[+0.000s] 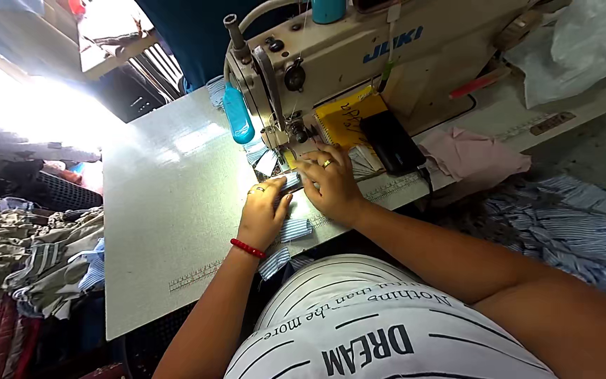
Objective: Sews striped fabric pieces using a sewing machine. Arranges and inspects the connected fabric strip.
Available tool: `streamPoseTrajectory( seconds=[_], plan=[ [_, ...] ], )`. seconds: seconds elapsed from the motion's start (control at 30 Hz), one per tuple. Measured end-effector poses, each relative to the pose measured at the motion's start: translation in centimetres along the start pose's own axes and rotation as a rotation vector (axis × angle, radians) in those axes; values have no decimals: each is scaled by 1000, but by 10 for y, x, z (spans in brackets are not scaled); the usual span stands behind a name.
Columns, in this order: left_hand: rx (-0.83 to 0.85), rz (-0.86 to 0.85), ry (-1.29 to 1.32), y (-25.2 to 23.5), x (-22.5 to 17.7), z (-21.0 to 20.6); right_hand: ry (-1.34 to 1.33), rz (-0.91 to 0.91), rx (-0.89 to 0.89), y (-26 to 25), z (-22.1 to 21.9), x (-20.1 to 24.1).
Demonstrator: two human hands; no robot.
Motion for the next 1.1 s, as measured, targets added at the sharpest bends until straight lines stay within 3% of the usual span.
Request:
streamPoseTrajectory(
  seconds=[0.1, 0.27, 0.73, 1.1],
  plan=[
    [62, -83, -120, 3, 0, -5, 70, 70, 145, 4, -9, 4],
    [109, -109, -252, 4, 6, -8, 178, 161, 229, 7, -15, 10],
    [173, -42, -322, -12, 23, -10, 196, -10, 405, -6, -29, 1],
    [201, -40, -372, -14, 21, -8, 188, -8, 397, -8, -29, 1]
  ],
)
Point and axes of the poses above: each hand's wrist, its own y-axis away from the middle knuckle, its own z-axis out of the back of the hand, x = y × z, the point moved 5 cm from there along -y, towards the middle knuckle, and after that the axes turned 15 degrees about -x, right-handed, at the moved point
